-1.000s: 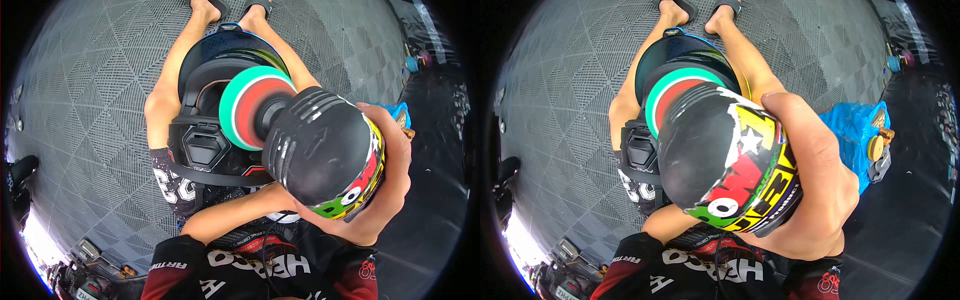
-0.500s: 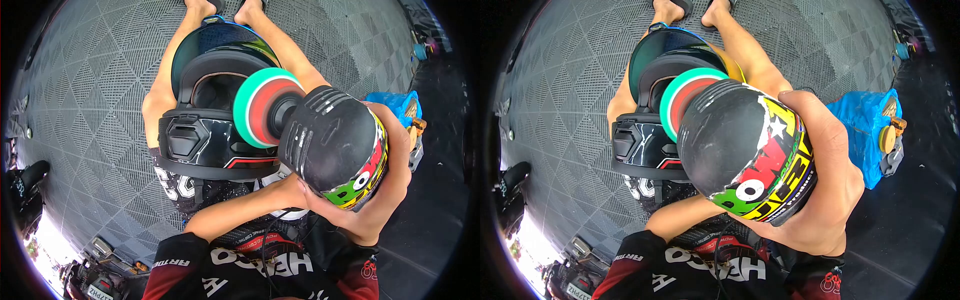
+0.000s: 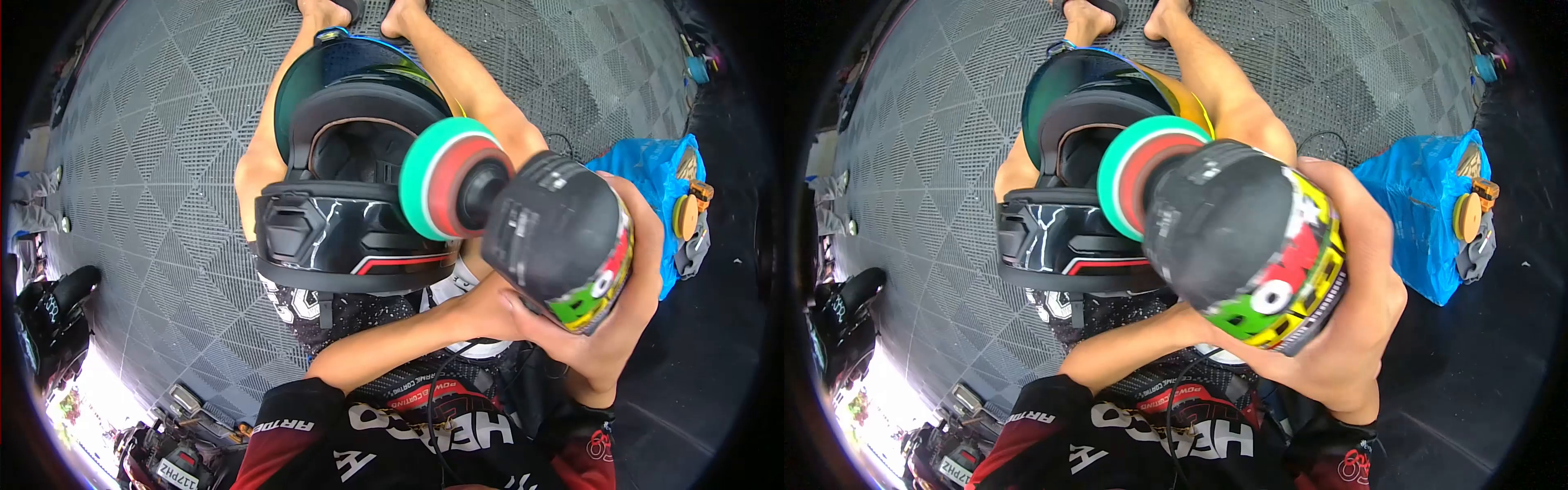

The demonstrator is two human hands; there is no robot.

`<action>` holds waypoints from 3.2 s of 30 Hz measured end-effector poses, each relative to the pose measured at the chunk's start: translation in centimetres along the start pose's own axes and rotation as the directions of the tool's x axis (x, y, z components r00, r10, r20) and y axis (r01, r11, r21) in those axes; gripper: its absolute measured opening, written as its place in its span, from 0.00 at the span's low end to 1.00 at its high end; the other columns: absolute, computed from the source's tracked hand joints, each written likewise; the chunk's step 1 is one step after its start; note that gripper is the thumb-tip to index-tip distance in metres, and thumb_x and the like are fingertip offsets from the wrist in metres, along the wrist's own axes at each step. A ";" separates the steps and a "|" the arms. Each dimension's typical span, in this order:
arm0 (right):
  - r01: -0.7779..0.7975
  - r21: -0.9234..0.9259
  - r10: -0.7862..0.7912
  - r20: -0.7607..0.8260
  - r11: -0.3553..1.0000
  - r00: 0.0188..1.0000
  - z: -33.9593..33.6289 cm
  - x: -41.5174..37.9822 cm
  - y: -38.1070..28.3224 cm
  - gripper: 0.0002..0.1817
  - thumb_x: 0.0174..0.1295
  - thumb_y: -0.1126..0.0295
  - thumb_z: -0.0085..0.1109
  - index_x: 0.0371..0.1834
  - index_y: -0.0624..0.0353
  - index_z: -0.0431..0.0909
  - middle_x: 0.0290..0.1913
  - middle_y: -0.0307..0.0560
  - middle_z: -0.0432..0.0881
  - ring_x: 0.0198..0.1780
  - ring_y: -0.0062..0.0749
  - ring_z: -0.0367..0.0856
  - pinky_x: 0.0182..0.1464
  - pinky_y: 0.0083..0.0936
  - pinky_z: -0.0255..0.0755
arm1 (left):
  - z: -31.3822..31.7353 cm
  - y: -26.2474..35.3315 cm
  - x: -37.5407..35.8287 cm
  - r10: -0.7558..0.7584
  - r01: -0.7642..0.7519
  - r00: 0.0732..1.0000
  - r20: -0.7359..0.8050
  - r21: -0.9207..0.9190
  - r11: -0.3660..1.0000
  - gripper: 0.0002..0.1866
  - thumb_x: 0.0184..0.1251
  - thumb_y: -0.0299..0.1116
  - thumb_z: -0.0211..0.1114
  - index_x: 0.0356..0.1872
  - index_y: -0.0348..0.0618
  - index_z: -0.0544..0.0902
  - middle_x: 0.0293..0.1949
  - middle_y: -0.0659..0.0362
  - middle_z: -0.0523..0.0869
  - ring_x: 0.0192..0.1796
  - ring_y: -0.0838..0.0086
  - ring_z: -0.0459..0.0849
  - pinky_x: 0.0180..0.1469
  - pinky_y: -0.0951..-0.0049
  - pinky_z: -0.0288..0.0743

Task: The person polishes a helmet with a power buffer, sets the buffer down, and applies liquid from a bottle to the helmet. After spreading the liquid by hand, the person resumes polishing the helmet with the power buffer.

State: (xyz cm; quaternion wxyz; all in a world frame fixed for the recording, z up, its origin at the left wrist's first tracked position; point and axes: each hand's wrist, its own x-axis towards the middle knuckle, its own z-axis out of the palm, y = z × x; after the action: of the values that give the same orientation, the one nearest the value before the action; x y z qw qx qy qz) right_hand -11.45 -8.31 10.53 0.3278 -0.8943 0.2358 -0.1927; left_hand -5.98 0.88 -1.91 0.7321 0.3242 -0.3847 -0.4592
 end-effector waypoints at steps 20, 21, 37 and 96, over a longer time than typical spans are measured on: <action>0.134 0.971 0.105 -0.115 -0.197 0.988 -0.9 -13.2 19.2 0.58 0.54 0.52 0.75 0.79 0.65 0.46 0.41 0.55 0.71 0.39 0.44 0.76 0.48 0.50 0.78 | -1.9 15.2 -3.3 -0.373 -0.008 0.708 0.600 0.535 0.845 0.32 0.68 0.47 0.68 0.62 0.29 0.77 0.50 0.43 0.84 0.46 0.56 0.88 0.43 0.66 0.84; 0.110 0.959 0.116 -0.082 -0.261 0.990 -0.9 -13.6 20.2 0.58 0.54 0.50 0.74 0.79 0.65 0.46 0.41 0.55 0.71 0.38 0.42 0.75 0.47 0.48 0.78 | -4.9 16.0 -3.6 -0.112 -0.125 0.860 0.498 0.416 0.901 0.24 0.68 0.46 0.69 0.52 0.33 0.85 0.47 0.45 0.86 0.42 0.56 0.89 0.41 0.66 0.84; 0.035 0.820 0.437 0.267 -0.571 0.859 7.3 -18.8 23.9 0.51 0.62 0.37 0.55 0.74 0.71 0.55 0.43 0.51 0.71 0.39 0.35 0.74 0.41 0.35 0.79 | -25.2 11.0 -7.8 -0.190 0.324 0.928 -0.322 0.442 0.837 0.36 0.77 0.55 0.40 0.40 0.26 0.83 0.39 0.45 0.86 0.40 0.62 0.83 0.50 0.64 0.78; -0.311 0.808 0.671 0.589 -0.500 0.451 16.8 -26.2 29.9 0.42 0.68 0.31 0.47 0.67 0.58 0.74 0.63 0.54 0.81 0.60 0.45 0.83 0.64 0.44 0.77 | -6.5 14.5 0.9 -0.245 -0.184 0.957 0.155 0.977 -0.104 0.25 0.55 0.54 0.74 0.32 0.38 0.83 0.33 0.56 0.83 0.43 0.59 0.81 0.54 0.61 0.74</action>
State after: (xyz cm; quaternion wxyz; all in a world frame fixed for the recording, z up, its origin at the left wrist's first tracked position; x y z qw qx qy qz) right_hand -33.22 -5.79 -26.66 0.8533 -0.0575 0.4752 -0.2068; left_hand 5.96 6.17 7.09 0.1716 0.6980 -0.6908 -0.0783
